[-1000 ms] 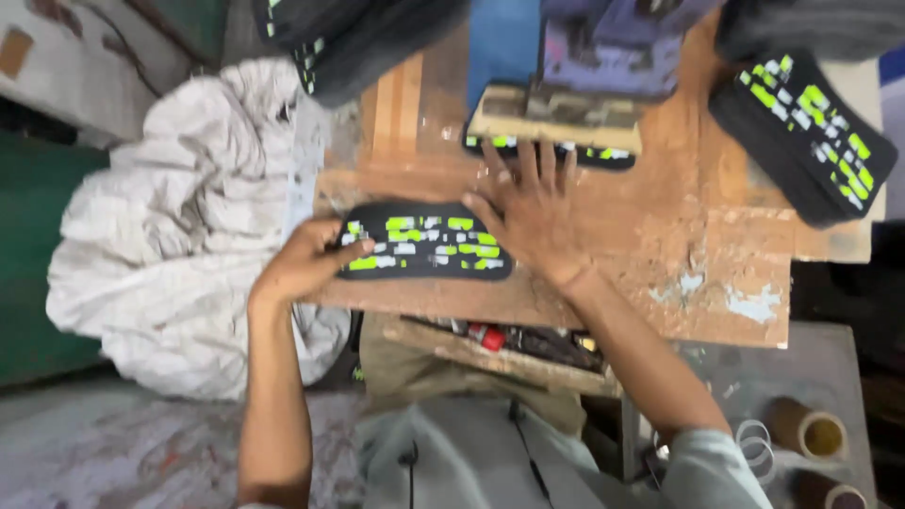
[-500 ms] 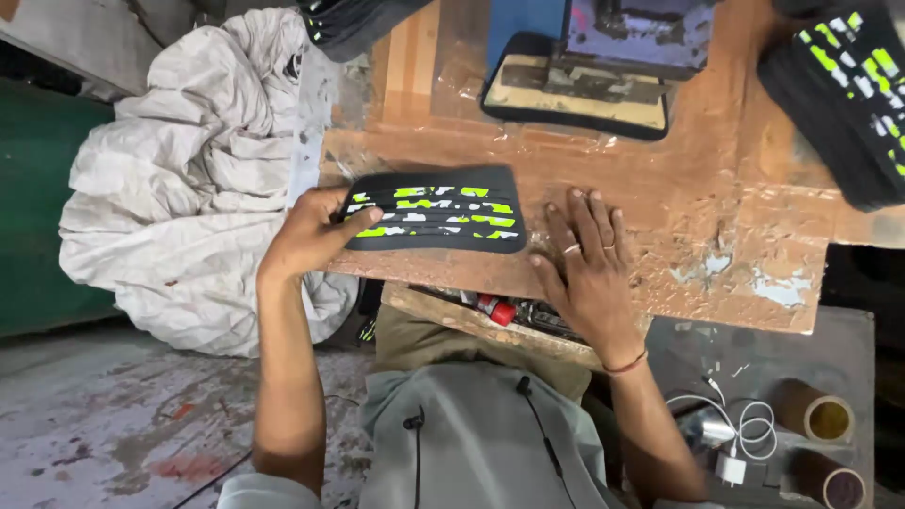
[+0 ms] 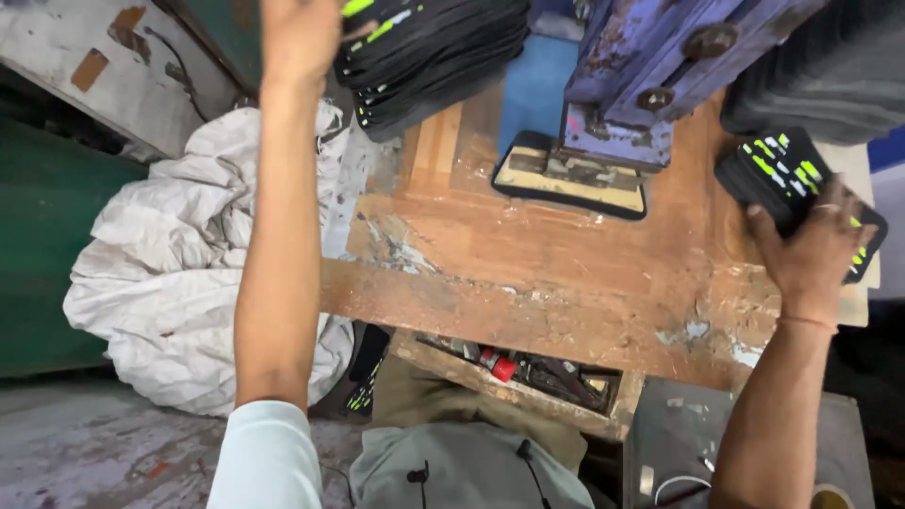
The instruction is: The person repeatedly picks up black mousepads with neon green patterns from a pile on a wooden table and stacks them neatly. The person handles the items by hand, aligning them before placing them on top of the growing stack.
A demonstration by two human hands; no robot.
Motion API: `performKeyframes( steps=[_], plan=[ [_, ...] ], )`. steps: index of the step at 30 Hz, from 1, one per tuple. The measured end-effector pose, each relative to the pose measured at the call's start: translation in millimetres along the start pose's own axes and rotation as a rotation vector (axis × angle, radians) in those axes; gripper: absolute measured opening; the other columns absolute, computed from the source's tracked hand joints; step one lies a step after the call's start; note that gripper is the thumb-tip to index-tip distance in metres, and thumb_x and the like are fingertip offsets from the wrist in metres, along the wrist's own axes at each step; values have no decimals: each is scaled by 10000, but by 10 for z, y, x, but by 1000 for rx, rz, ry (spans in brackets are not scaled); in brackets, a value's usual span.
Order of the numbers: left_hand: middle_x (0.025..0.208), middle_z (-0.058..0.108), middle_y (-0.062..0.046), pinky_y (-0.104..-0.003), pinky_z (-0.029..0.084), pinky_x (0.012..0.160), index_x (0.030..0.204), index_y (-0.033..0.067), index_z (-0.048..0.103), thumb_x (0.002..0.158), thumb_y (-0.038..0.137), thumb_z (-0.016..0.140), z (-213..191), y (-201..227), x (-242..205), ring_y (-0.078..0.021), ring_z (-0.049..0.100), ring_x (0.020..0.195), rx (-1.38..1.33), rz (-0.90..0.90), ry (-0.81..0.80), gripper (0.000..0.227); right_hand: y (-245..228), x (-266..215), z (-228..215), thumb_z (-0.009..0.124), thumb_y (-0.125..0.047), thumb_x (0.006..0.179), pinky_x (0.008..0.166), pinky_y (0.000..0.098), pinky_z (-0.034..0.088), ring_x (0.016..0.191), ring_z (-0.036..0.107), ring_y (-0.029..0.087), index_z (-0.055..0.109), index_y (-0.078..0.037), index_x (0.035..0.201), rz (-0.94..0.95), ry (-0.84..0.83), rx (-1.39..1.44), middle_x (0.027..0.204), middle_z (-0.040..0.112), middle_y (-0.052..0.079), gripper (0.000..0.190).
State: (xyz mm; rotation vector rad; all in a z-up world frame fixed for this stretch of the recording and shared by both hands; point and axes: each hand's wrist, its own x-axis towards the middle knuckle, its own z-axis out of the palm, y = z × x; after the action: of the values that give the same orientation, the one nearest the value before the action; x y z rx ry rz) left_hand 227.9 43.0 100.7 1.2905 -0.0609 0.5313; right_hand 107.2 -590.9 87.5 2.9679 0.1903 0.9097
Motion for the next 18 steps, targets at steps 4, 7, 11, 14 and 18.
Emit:
performKeyframes(
  steps=[4,7,11,14,18],
  plan=[
    [1047,773,-136,-428,604,840,1114,-45,678,994,90,836,175,248,-353,-243,756,895,638,173,-63,239,-399,-439,-175,600,-133,1076,1047,590,452,1144,574,515,557,45,1462,-6,-61,128,1304,603,328,428],
    [1328,651,-209,-424,564,1021,1457,-43,460,1031,-19,724,258,461,-1237,-289,649,1230,534,601,143,502,-750,-1097,-146,560,-144,1120,966,531,509,1048,638,455,584,18,1328,-16,-54,201,1162,639,253,264],
    [1097,720,-91,-359,569,906,1206,43,693,978,30,707,141,-362,-2166,-211,691,1039,543,242,-66,228,-1596,-1094,-132,673,-368,880,1059,566,442,1238,607,455,647,0,1321,-144,-142,158,1311,650,256,575],
    [1059,744,-61,-313,588,784,1209,73,685,930,108,743,310,-175,-2519,-154,719,940,431,-20,-278,288,-1751,-1109,205,701,-414,846,1151,571,404,1343,577,424,663,-71,1329,-242,-140,336,1397,634,220,594],
    [969,779,-79,-304,576,731,1256,107,708,971,159,727,465,-108,-2567,-158,739,821,558,5,-201,291,-1933,-1219,499,727,-430,824,1195,568,399,1356,576,380,680,-116,1306,-209,-88,420,1449,625,191,577]
  ],
)
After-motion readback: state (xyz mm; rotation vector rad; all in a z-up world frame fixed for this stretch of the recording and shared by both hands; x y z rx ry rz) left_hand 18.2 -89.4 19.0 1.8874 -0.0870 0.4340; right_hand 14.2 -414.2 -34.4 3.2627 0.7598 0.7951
